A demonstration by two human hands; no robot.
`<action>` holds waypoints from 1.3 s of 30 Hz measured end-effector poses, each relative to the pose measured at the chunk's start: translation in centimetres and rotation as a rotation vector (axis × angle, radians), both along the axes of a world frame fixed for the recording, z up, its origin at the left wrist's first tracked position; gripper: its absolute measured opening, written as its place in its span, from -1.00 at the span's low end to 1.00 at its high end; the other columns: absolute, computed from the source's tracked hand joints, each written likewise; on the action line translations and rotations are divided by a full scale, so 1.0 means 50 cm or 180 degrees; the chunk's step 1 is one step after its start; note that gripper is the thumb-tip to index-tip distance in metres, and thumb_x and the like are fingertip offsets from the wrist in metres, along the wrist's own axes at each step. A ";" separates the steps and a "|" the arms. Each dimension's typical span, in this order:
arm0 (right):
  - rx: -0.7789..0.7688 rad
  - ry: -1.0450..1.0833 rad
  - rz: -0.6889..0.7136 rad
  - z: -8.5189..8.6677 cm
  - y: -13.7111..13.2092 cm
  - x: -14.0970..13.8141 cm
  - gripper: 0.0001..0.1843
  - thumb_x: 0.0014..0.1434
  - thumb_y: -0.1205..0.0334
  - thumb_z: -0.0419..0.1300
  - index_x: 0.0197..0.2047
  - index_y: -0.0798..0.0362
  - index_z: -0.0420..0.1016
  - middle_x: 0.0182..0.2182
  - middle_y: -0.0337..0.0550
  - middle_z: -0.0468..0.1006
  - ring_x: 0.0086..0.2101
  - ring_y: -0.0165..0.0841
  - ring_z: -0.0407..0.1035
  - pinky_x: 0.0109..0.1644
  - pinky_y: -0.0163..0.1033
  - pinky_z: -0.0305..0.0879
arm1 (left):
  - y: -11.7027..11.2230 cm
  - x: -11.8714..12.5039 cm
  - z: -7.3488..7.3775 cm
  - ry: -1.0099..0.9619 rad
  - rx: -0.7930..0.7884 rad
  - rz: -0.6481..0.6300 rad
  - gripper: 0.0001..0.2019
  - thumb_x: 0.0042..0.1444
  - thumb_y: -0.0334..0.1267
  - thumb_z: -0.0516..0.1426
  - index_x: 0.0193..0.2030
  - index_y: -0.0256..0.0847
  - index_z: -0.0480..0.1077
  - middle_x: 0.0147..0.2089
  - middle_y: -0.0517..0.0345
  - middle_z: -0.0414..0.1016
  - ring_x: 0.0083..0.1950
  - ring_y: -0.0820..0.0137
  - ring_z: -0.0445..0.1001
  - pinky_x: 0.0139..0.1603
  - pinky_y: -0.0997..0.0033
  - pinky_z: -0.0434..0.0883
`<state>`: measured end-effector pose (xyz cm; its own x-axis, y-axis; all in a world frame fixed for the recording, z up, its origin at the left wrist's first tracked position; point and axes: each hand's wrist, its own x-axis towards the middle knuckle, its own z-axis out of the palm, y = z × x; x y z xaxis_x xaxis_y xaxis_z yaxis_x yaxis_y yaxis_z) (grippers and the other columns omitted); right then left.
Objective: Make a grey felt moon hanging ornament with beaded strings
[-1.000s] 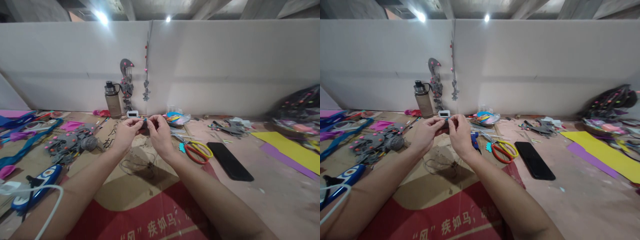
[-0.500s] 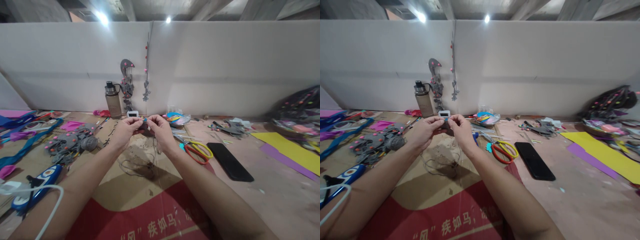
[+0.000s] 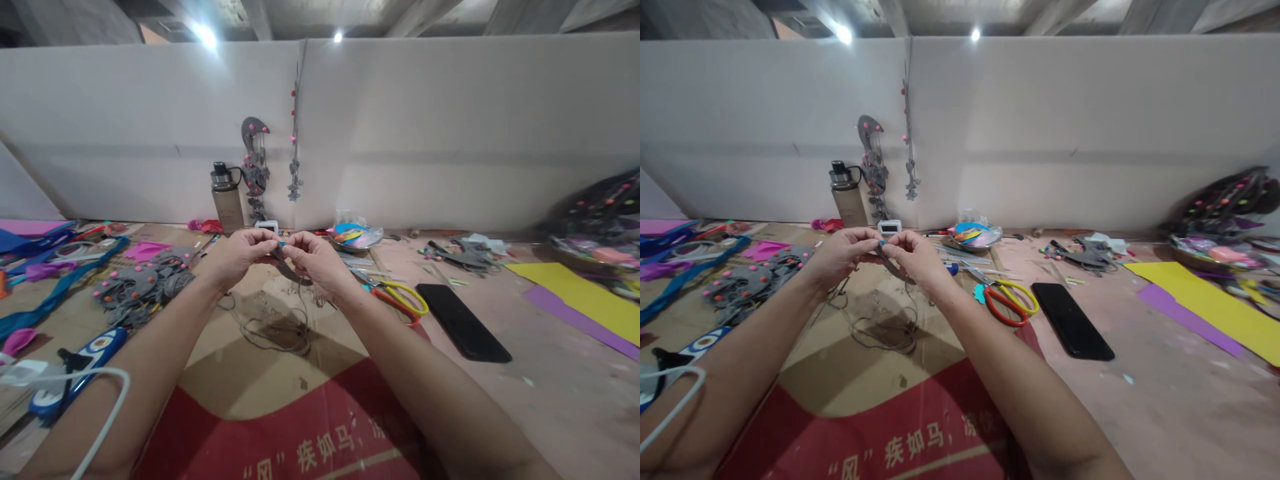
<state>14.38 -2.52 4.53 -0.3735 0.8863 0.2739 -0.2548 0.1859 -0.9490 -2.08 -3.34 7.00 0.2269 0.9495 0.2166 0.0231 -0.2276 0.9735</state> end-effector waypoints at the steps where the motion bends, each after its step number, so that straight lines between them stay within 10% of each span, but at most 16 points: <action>1: 0.0040 -0.0041 -0.0016 0.000 0.000 0.000 -0.73 -0.07 0.06 0.28 -0.40 0.03 0.33 -0.56 -0.39 0.30 -0.62 -0.58 0.01 -0.59 -0.40 -0.03 | 0.001 -0.003 0.001 0.0011 0.0011 -0.0013 -0.80 -0.16 -0.14 0.29 -0.43 -0.23 0.51 -0.41 0.10 0.48 -0.39 0.41 0.45 -0.29 0.36 0.48; 19: 0.0446 -0.0872 -0.0363 0.006 0.010 0.028 -0.78 -0.01 0.08 0.23 -0.50 0.05 0.38 -0.65 -0.39 0.27 -0.61 -0.54 0.00 -0.51 -0.35 -0.05 | -0.015 0.000 0.006 0.0752 0.0347 0.0050 -0.77 -0.06 -0.11 0.23 -0.35 -0.23 0.49 -0.38 0.02 0.54 -0.39 0.33 0.52 -0.37 0.36 0.48; 31: 0.0769 -0.1376 -0.0443 0.030 0.016 0.064 -0.82 -0.04 0.19 0.24 -0.58 0.06 0.39 -0.67 -0.37 0.28 -0.59 -0.51 0.06 -0.48 -0.33 -0.06 | -0.006 -0.001 -0.023 0.2167 0.2356 0.0277 -0.79 0.01 -0.29 0.17 -0.20 -0.05 0.56 -0.19 0.06 0.58 -0.15 0.36 0.49 -0.06 0.39 0.35; 39: 0.1426 -0.1567 -0.0893 0.022 0.014 0.051 -0.85 0.06 0.19 0.17 -0.48 0.05 0.45 -0.53 -0.25 0.47 -0.47 -0.40 0.27 -0.37 -0.27 0.11 | -0.025 0.011 -0.029 0.2432 0.2476 0.0505 -0.84 0.09 -0.24 0.15 -0.22 -0.07 0.54 -0.05 -0.02 0.55 0.01 0.27 0.47 0.08 0.27 0.33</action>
<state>16.93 -1.83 5.62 -0.3222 0.8088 0.4920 0.2972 0.5798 -0.7586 -1.51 -4.61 5.53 0.4435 0.6448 0.6225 0.6413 -0.7135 0.2822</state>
